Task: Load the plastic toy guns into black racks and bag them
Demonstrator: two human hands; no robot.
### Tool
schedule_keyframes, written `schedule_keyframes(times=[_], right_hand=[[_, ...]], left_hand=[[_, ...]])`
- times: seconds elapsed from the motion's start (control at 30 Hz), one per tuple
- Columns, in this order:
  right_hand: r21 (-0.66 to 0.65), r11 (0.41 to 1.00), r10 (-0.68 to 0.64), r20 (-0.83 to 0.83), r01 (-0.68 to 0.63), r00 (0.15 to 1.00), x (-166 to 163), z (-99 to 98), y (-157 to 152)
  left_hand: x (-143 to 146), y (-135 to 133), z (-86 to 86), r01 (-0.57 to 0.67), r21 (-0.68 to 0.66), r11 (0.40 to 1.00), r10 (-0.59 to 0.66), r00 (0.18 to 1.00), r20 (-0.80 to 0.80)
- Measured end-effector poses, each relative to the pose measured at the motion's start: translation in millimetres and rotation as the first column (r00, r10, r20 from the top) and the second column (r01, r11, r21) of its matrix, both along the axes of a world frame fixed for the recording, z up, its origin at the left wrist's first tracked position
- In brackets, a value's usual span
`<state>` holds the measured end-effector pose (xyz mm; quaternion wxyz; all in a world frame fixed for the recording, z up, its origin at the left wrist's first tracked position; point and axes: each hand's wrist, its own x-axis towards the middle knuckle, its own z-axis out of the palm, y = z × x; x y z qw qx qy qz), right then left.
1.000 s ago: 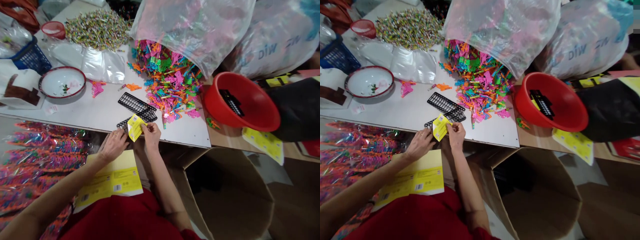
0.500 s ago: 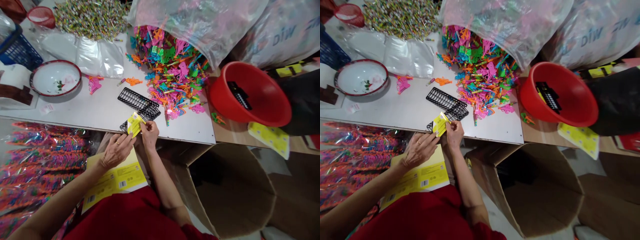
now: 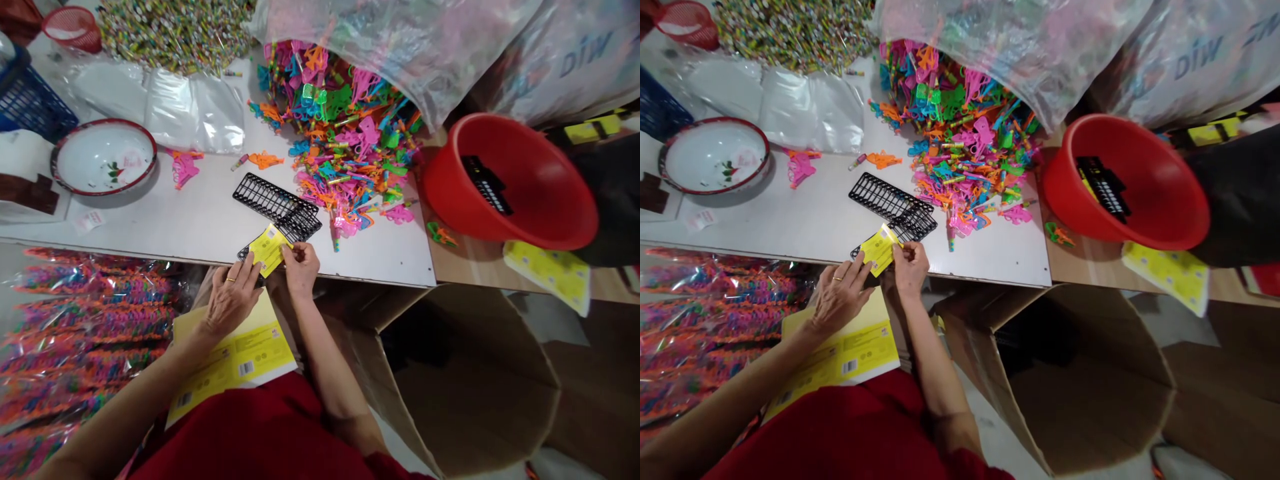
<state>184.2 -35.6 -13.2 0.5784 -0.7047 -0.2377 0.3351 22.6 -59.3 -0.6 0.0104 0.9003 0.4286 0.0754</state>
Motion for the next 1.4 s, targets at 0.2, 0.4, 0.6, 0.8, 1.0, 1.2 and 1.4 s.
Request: schedule_keyframes(times=[0.2, 0.4, 0.6, 0.8, 1.0, 1.2, 1.4], right_hand=[[-0.002, 1.0, -0.017, 0.003, 0.017, 1.0, 0, -4.7, -1], [-0.008, 1.0, -0.028, -0.037, 0.028, 0.999, -2, -8.0, 2], [-0.01, 0.999, -0.031, -0.038, 0.031, 0.999, -9, -3.5, 4], [-0.023, 0.999, -0.024, -0.035, 0.023, 0.999, -10, -0.5, 3], [-0.024, 0.999, -0.023, -0.021, 0.022, 1.0, -9, -4.2, 2], [-0.027, 0.999, -0.031, -0.025, 0.03, 0.999, -9, -4.8, 3], [-0.021, 0.999, -0.028, -0.019, 0.027, 0.999, -9, -5.0, 3]], left_hand=[[1, 0, -1.2, -0.038, 0.051, 0.998, 0.036, 0.999, 0.026], [-1, 0, -0.9, -0.046, 0.046, 0.998, 0.044, 0.998, 0.04], [0, 2, -0.3, -0.053, 0.032, 0.998, 0.052, 0.998, 0.03], [0, 4, -3.3, -0.057, 0.051, 0.997, 0.055, 0.998, 0.032], [-1, 5, -5.1, -0.069, 0.049, 0.996, 0.067, 0.997, 0.039], [1, 6, -6.8, -0.08, 0.019, 0.997, 0.079, 0.995, 0.055], [1, 8, -9.2, -0.097, -0.012, 0.995, 0.097, 0.995, 0.032]])
